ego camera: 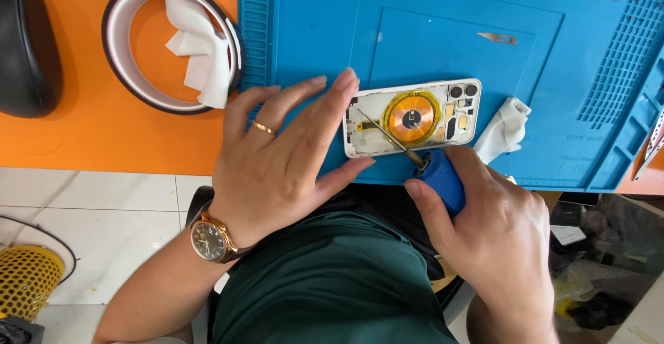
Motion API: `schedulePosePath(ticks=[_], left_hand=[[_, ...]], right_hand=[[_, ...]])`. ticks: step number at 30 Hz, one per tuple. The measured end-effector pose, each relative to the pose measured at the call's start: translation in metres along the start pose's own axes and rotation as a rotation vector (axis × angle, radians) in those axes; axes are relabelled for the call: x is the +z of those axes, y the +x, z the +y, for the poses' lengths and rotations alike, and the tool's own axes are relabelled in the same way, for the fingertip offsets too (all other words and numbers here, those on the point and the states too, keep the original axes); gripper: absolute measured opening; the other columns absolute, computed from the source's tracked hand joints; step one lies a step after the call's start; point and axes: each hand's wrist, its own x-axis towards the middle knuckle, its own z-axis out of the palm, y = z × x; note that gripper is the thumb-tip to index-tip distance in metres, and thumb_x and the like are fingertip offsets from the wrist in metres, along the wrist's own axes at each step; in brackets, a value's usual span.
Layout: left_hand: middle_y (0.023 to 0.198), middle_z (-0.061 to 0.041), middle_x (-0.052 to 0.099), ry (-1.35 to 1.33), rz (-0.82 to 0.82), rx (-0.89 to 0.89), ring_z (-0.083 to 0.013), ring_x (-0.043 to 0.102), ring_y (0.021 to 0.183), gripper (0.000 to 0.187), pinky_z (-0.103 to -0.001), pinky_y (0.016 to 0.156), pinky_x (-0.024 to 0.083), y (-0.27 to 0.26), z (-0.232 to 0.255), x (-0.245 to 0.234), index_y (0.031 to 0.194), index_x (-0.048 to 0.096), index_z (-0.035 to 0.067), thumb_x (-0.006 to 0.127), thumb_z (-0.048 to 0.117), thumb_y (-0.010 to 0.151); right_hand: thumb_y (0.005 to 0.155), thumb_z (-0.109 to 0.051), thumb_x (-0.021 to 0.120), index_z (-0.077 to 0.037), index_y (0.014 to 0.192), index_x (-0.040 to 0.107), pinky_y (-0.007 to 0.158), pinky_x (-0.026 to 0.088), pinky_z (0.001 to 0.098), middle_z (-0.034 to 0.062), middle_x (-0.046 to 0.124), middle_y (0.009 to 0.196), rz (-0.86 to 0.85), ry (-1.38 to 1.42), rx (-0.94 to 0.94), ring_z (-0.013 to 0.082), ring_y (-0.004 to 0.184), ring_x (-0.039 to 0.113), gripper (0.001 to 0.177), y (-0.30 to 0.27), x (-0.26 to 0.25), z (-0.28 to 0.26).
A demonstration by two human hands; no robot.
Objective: The person uses a blue soldering iron to heat a circular component on the back of a disassembled white smartphone. After heating, they use a white tissue to wipe the component and surrounding area, cleaning off residue.
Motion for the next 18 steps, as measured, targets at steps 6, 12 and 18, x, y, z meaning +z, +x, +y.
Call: schedulePosePath(ticks=[6,12,18], left_hand=[[0.149,0.001,0.082,-0.012,0.027,-0.020,-0.0195,0.075,0.134,0.080,-0.043,0.108,0.051,-0.0008,0.0034,0.0014,0.160,0.048,0.005,0.083,0.063,0.117],[0.150,0.002,0.083,-0.022,0.026,-0.022,-0.0192,0.074,0.138,0.086,-0.043,0.110,0.049,-0.0011,0.0057,0.0027,0.163,0.042,0.004,0.088,0.061,0.118],[0.153,0.001,0.082,-0.011,0.015,-0.025,-0.0199,0.074,0.140,0.092,-0.044,0.110,0.050,-0.0034,0.0063,0.0056,0.165,0.040,0.005,0.090,0.065,0.117]], right_hand=[[0.102,-0.065,0.058,-0.020,0.126,0.067,0.050,0.050,0.0564,0.0074,0.075,0.081,-0.001,-0.038,0.018,0.0435,0.074,0.073,0.052,-0.0029,0.0002,0.0005],[0.104,-0.066,0.060,-0.019,0.113,0.064,0.050,0.049,0.0578,0.0033,0.072,0.079,-0.022,-0.014,0.029,0.0431,0.072,0.071,0.048,-0.0036,-0.0021,0.0019],[0.103,-0.066,0.061,-0.019,0.117,0.065,0.051,0.050,0.0599,0.0051,0.074,0.082,-0.015,-0.007,0.018,0.0449,0.072,0.071,0.049,-0.0028,-0.0024,0.0030]])
